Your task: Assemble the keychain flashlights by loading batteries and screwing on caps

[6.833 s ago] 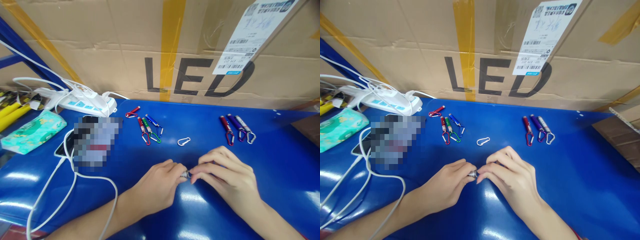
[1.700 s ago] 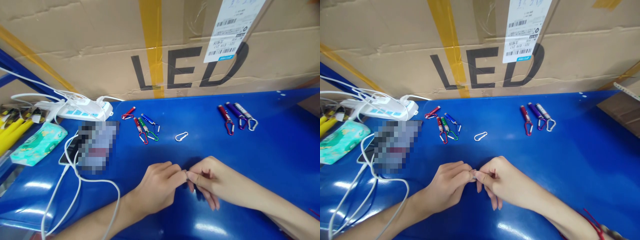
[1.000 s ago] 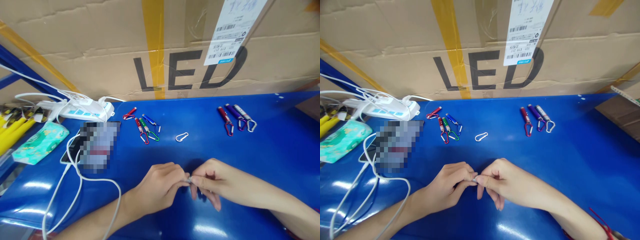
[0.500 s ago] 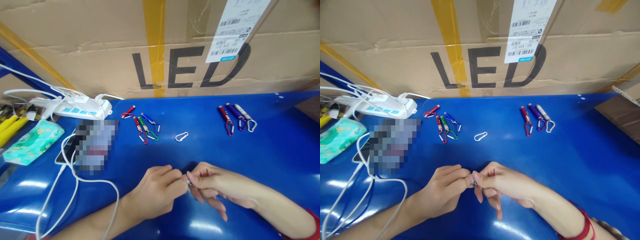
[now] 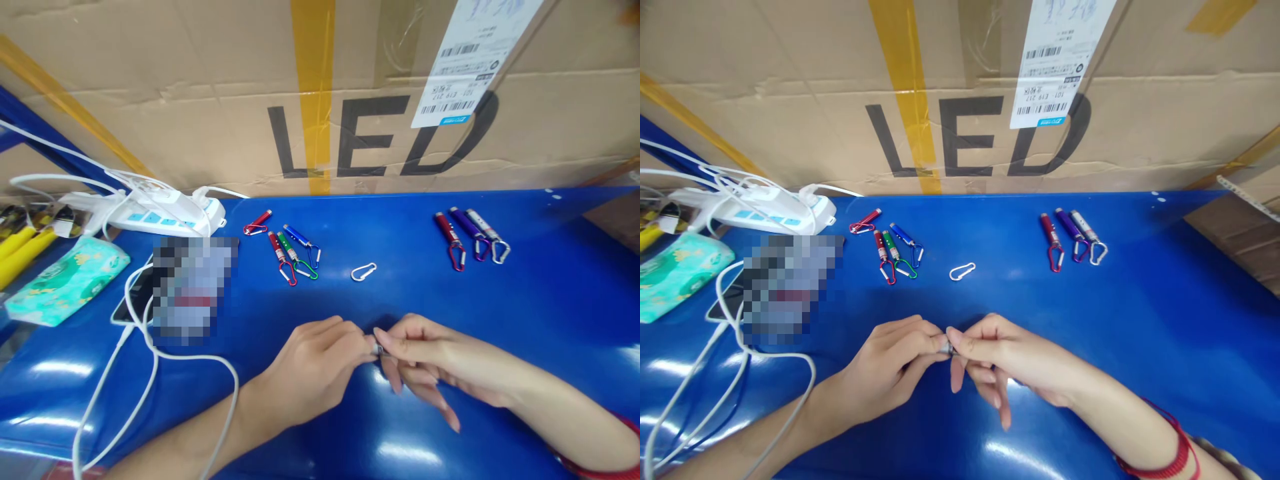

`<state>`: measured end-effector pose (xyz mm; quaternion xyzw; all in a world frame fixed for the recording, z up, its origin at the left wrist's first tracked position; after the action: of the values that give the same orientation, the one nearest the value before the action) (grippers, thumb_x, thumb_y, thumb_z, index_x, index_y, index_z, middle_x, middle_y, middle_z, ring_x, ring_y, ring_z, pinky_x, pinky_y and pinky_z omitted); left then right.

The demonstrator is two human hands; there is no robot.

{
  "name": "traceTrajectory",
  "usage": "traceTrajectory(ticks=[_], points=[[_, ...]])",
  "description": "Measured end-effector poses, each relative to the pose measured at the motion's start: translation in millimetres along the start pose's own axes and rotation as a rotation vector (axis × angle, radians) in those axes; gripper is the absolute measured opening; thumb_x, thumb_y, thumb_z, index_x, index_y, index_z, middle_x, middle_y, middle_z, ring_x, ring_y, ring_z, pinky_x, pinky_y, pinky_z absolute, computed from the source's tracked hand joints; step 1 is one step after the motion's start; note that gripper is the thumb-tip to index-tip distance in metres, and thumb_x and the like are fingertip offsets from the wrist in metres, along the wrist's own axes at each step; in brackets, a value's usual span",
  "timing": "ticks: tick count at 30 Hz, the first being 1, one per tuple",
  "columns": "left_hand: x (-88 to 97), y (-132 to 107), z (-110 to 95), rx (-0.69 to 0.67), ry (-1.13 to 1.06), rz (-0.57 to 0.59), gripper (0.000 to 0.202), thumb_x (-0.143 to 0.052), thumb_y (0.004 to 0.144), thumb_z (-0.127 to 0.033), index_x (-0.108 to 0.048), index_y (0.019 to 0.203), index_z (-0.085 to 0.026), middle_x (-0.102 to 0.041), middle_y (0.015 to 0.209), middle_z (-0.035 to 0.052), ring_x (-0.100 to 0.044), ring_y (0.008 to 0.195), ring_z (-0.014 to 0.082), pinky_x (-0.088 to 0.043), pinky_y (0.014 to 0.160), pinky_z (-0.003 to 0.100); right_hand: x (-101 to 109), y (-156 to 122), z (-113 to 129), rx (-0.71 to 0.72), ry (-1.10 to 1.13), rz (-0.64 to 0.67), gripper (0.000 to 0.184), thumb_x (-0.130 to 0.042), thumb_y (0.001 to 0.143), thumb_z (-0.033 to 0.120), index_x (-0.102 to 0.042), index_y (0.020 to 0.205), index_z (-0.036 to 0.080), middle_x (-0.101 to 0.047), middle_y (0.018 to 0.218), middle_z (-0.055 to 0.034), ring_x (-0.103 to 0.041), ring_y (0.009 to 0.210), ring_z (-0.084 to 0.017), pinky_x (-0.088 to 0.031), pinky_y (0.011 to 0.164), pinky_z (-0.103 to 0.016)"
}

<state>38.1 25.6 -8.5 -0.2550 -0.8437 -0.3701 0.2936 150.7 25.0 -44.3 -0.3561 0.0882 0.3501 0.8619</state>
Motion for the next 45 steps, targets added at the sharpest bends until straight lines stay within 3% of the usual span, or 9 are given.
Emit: traceTrajectory(ticks=[8, 13, 16, 18, 22, 26, 31, 39, 45], points=[[-27.0, -10.7, 19.1, 0.387, -0.258, 0.067, 0.038, -0.035, 0.091, -0.011, -0.025, 0.126, -0.020, -0.052, 0.121, 0.0132, -0.055, 0.112, 0.0203, -0.048, 0.094, 0.038, 2.4, -4.8, 11.7, 0.396, -0.828, -0.620, 0.030, -0.032, 0.095, 0.040, -0.052, 0.091, 0.018, -0.060, 0.067, -0.0026, -0.058, 0.057, -0.014, -0.045, 0.055, -0.024], [-40.7, -17.5, 7.1, 0.435, -0.276, 0.089, 0.065, -0.031, 0.092, -0.016, 0.010, 0.141, -0.025, -0.024, 0.145, 0.0175, -0.032, 0.133, 0.0274, -0.033, 0.105, 0.053, -13.8, -10.2, 22.3, 0.530, -0.848, -0.624, 0.029, -0.033, 0.096, 0.038, -0.047, 0.078, 0.019, -0.056, 0.061, 0.0023, -0.049, 0.046, -0.008, -0.038, 0.047, -0.019], [-35.3, -17.4, -1.7, 0.455, -0.323, 0.027, 0.074, -0.037, 0.091, -0.021, 0.017, 0.140, -0.028, -0.025, 0.143, 0.0162, -0.043, 0.123, 0.0271, -0.041, 0.099, 0.051, -10.2, -23.1, 33.5, 0.527, -0.763, -0.599, 0.032, -0.033, 0.095, 0.041, -0.043, 0.074, 0.019, -0.053, 0.054, 0.0046, -0.042, 0.036, -0.006, -0.034, 0.038, -0.017], [-24.3, -17.0, -3.4, 0.478, -0.302, -0.054, 0.074, -0.039, 0.090, -0.024, 0.015, 0.140, -0.030, -0.029, 0.139, 0.0154, -0.052, 0.110, 0.0247, -0.047, 0.091, 0.047, 13.6, -52.7, 47.6, 0.506, -0.815, -0.811, 0.034, -0.034, 0.094, 0.045, -0.043, 0.073, 0.020, -0.049, 0.047, 0.0058, -0.044, 0.035, -0.008, -0.036, 0.037, -0.018], [-7.7, -26.6, 3.0, 0.605, -0.258, -0.089, 0.059, -0.038, 0.091, -0.030, -0.004, 0.139, -0.030, -0.037, 0.130, 0.0132, -0.052, 0.099, 0.0216, -0.054, 0.069, 0.030, 88.6, -178.1, 79.4, 0.441, -0.974, -1.692, 0.038, -0.034, 0.091, 0.046, -0.039, 0.062, 0.023, -0.042, 0.045, 0.0020, -0.045, 0.043, -0.014, -0.035, 0.048, -0.026], [-6.7, -47.9, 6.8, 0.671, -0.232, -0.001, 0.045, -0.034, 0.093, -0.035, -0.022, 0.135, -0.028, -0.047, 0.114, 0.0105, -0.053, 0.091, 0.0194, -0.050, 0.055, 0.021, 149.4, -276.4, 82.9, 0.326, -0.914, -2.042, 0.038, -0.041, 0.086, 0.035, -0.027, 0.052, 0.024, -0.019, 0.044, 0.0036, -0.035, 0.046, -0.018, -0.025, 0.053, -0.032], [-10.2, -48.6, -5.3, 0.529, -0.146, 0.037, 0.032, -0.037, 0.091, -0.032, -0.047, 0.121, -0.027, -0.056, 0.106, 0.0059, -0.056, 0.089, 0.0174, -0.049, 0.079, 0.028, 153.8, -272.3, 75.2, 0.294, -0.899, -1.908, 0.038, -0.040, 0.083, 0.041, -0.034, 0.050, 0.024, -0.031, 0.045, 0.0003, -0.037, 0.045, -0.017, -0.027, 0.051, -0.030], [-50.0, -0.3, -41.4, 0.441, -0.385, 0.115, 0.040, -0.036, 0.090, -0.041, -0.052, 0.117, -0.018, -0.065, 0.092, 0.0090, -0.061, 0.075, 0.0207, -0.048, 0.070, 0.030, -21.5, -94.9, 41.3, 0.429, -1.099, -0.776, 0.046, -0.032, 0.090, 0.052, -0.041, 0.057, 0.020, -0.050, 0.056, -0.0010, -0.045, 0.052, -0.013, -0.040, 0.052, -0.025], [-60.5, -11.3, -34.5, 0.570, -0.420, 0.196, 0.030, -0.032, 0.090, -0.035, -0.055, 0.098, -0.019, -0.061, 0.065, 0.0017, -0.056, 0.057, 0.0180, -0.040, 0.056, 0.025, -48.7, -63.6, 30.3, 0.388, -1.088, -0.588, 0.047, -0.022, 0.095, 0.044, -0.040, 0.058, 0.019, -0.051, 0.056, -0.0003, -0.048, 0.053, -0.012, -0.042, 0.057, -0.023]])
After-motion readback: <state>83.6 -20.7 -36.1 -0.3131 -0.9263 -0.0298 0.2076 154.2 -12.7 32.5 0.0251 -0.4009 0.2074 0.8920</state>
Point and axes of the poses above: each hand's wrist, its own y-axis towards the middle knuckle, its own x-axis out of the back of the hand, z = x × y, the point moved 6 cm from there along y, towards the middle knuckle
